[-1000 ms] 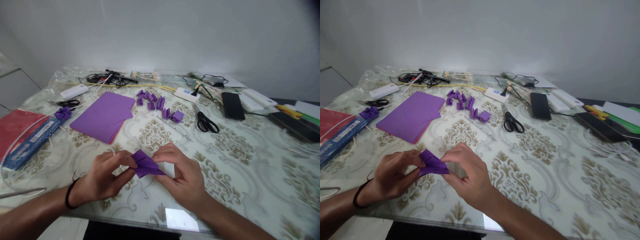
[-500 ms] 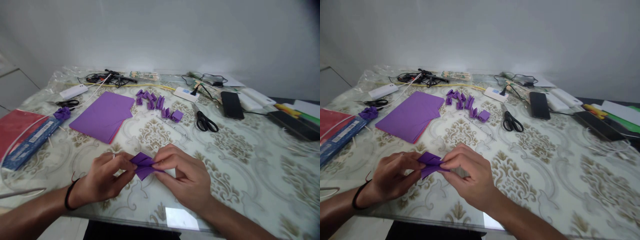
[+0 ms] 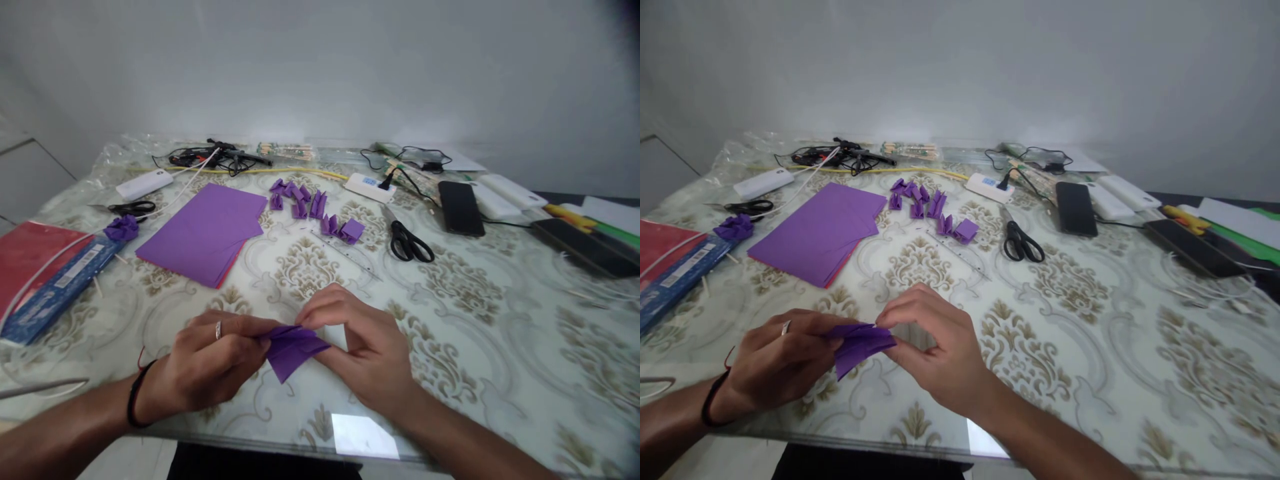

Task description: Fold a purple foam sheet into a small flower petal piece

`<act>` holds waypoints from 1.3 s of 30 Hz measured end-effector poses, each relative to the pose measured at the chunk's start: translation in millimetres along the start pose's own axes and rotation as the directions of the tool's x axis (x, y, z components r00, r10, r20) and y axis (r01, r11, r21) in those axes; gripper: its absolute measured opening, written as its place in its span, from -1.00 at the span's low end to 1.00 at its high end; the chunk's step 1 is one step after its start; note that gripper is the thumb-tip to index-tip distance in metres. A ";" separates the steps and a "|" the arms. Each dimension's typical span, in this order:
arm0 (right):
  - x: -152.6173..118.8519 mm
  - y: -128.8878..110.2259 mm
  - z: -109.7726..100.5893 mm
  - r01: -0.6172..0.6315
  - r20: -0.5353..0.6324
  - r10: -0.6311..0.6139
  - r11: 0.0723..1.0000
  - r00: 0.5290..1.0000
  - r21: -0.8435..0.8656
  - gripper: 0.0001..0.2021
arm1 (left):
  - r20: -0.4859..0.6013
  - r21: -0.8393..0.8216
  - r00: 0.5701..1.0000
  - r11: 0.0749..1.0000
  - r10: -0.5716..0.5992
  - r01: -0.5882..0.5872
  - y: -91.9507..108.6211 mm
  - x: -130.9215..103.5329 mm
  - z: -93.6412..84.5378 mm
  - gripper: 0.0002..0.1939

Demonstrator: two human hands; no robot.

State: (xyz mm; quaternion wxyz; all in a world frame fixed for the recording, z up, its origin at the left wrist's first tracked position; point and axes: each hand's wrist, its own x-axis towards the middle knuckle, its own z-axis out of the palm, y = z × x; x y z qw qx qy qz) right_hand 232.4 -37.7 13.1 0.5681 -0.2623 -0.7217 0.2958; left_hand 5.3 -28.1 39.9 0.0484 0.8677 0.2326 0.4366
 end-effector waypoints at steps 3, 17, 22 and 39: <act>4.4 -3.1 0.0 0.061 0.001 -0.061 0.998 0.998 -0.023 -0.90 | 0.024 -0.092 0.996 0.992 0.084 -0.082 -2.6 -3.1 -1.3 -0.86; 3.7 -8.6 -0.2 0.087 -0.025 -0.088 0.996 0.996 -0.031 -0.82 | 0.063 -0.118 0.994 0.990 0.087 -0.080 -4.2 -5.3 -2.9 -0.85; 2.5 -9.5 -2.5 0.098 0.000 -0.098 0.993 0.995 -0.061 -0.82 | 0.065 -0.112 0.996 0.992 0.069 -0.061 -3.5 -4.5 -3.9 -0.83; 5.3 -10.2 -4.2 0.189 -0.065 -0.207 0.958 0.976 -0.215 -0.77 | 0.088 -0.085 0.985 0.987 0.147 -0.140 -5.9 -8.3 -10.7 -0.87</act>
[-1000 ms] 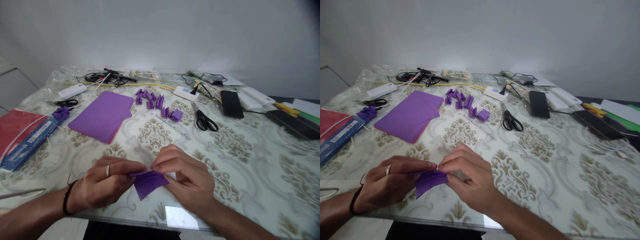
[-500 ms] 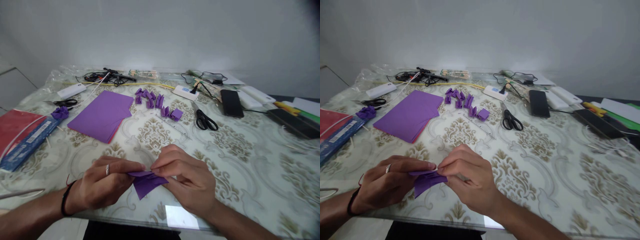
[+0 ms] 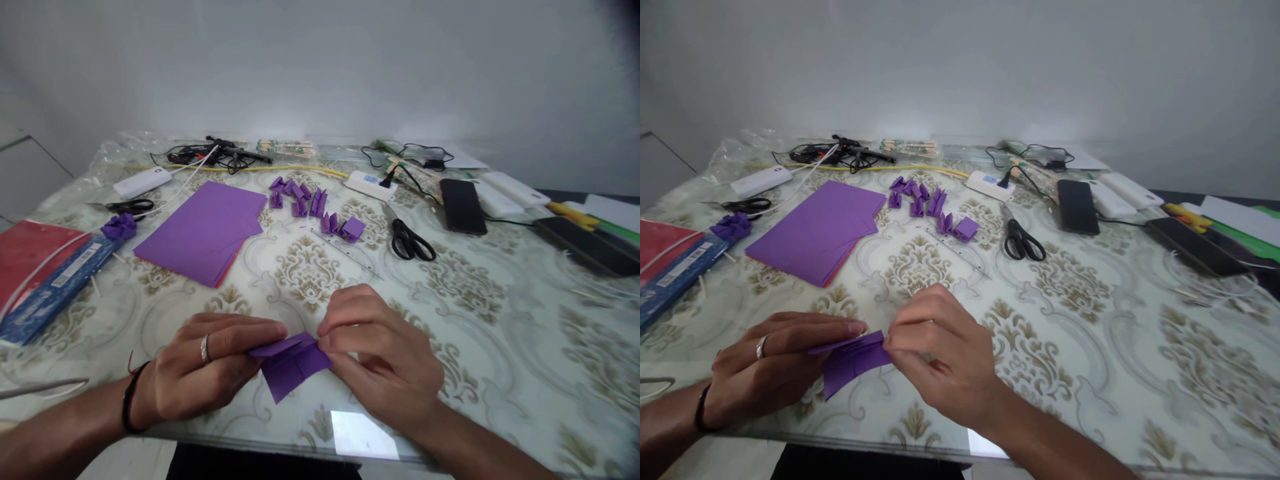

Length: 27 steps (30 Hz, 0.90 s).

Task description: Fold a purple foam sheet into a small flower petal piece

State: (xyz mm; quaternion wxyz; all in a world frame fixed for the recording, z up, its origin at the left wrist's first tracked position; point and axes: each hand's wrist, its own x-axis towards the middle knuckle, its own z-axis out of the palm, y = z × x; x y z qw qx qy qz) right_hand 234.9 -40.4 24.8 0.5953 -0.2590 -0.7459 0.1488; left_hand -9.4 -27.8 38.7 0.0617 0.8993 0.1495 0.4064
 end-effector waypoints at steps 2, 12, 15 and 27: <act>-0.4 0.1 -0.2 0.009 -0.015 -0.009 1.000 1.000 -0.019 -0.78 | 0.000 -0.014 1.000 1.000 -0.021 0.021 -0.1 -0.4 0.4 -0.84; 0.1 3.1 0.5 -0.071 0.067 0.069 0.997 0.995 0.024 -0.79 | -0.010 0.020 1.000 1.000 -0.013 0.013 1.0 0.0 0.4 -0.89; 0.8 1.6 -0.6 -0.074 0.078 0.071 0.997 0.994 0.034 -0.79 | -0.017 0.049 1.000 0.999 -0.002 0.003 1.1 2.1 2.0 -0.87; 0.7 -2.0 -1.0 -0.091 0.085 0.082 0.990 0.993 0.109 -0.85 | -0.039 0.027 0.998 0.999 -0.046 0.047 0.0 9.8 5.9 -0.84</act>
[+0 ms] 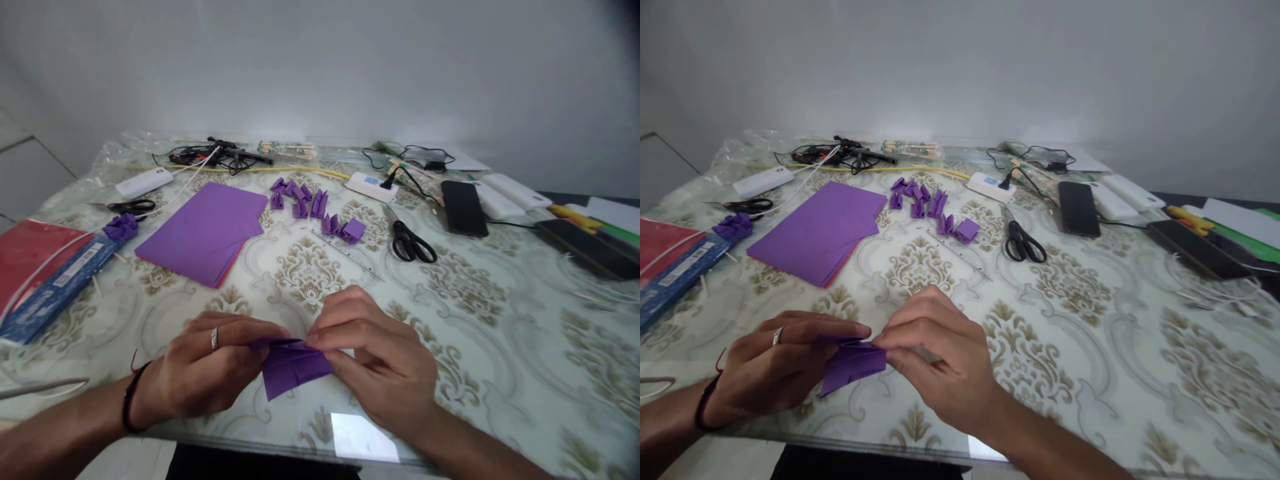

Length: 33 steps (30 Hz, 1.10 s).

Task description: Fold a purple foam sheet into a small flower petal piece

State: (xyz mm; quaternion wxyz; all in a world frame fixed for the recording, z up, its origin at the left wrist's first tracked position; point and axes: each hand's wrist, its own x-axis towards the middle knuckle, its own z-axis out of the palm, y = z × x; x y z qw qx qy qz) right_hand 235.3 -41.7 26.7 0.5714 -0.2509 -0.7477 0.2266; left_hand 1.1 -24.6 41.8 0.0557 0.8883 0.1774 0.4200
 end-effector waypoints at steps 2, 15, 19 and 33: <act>-1.0 0.7 0.0 -0.001 -0.010 0.001 1.000 1.000 0.015 -0.87 | 0.003 -0.016 1.000 1.000 -0.012 0.012 0.7 -0.4 -0.6 -0.82; -2.4 8.9 3.9 -0.210 0.017 0.213 0.943 0.977 0.259 -0.94 | 0.217 -0.247 0.882 0.851 -0.418 0.464 -2.6 -17.0 7.9 -0.77; -5.8 9.4 5.2 -0.233 0.050 0.228 0.938 0.972 0.257 -0.86 | 0.190 -0.208 0.904 0.884 -0.383 0.419 -3.2 -9.7 4.8 -0.90; -7.3 6.5 11.1 -0.512 0.142 0.492 0.834 0.859 0.206 -0.85 | 0.430 -0.498 0.640 0.424 -0.637 0.757 1.3 -1.8 11.6 -0.76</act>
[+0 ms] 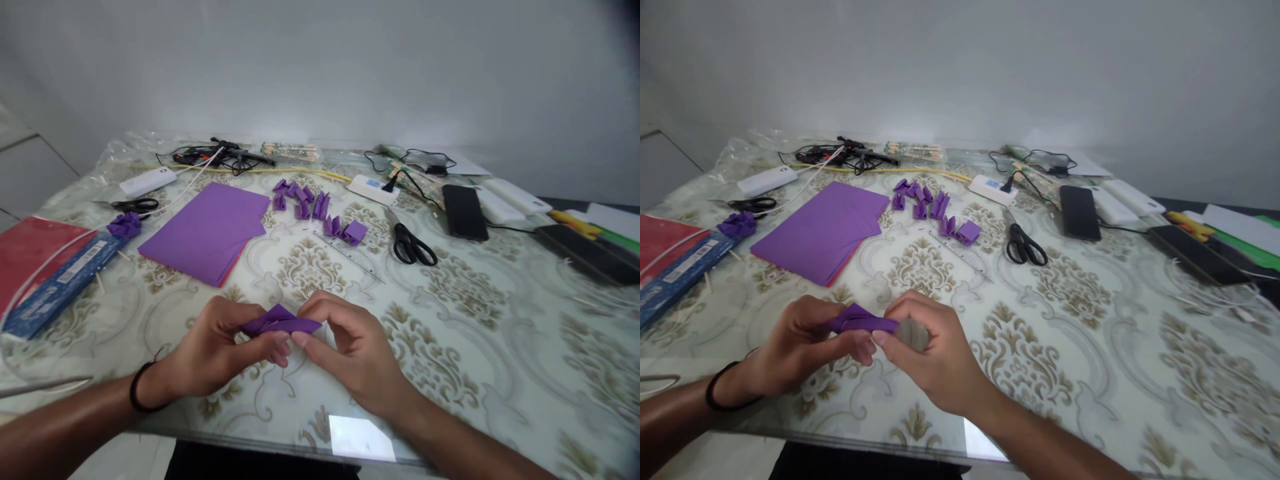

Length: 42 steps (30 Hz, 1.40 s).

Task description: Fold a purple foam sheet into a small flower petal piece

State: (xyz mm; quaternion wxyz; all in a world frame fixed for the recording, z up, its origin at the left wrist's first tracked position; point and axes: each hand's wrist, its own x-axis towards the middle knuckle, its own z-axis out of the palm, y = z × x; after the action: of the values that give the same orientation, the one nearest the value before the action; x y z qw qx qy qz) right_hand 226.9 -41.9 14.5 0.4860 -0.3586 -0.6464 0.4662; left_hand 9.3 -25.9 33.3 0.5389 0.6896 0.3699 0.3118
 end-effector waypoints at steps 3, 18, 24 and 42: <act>1.9 1.3 -1.4 -0.087 -0.001 0.087 0.995 0.996 0.056 -0.79 | 0.011 -0.153 0.994 0.982 -0.111 0.112 -3.3 2.6 1.1 -0.76; 7.0 23.0 -4.5 -0.334 -0.063 0.384 0.864 0.921 0.377 -0.69 | 0.053 -0.298 0.988 0.942 -0.145 0.154 -14.8 13.0 -8.3 -0.58; 3.6 19.3 -3.9 -0.369 0.052 0.371 0.883 0.927 0.290 -0.69 | 0.069 -0.239 0.985 0.956 -0.161 0.173 -7.5 13.8 -3.8 -0.69; 4.7 13.5 -2.4 -0.340 0.008 0.346 0.917 0.938 0.206 -0.78 | -0.006 -0.094 0.992 0.988 -0.122 0.121 -11.5 8.6 0.6 -0.76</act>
State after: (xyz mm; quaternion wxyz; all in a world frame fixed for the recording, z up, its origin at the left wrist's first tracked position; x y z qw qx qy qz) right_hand 228.1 -32.8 3.2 0.4401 -0.4212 -0.5152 0.6029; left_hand 12.3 -17.2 22.2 0.5862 0.6380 0.3997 0.2993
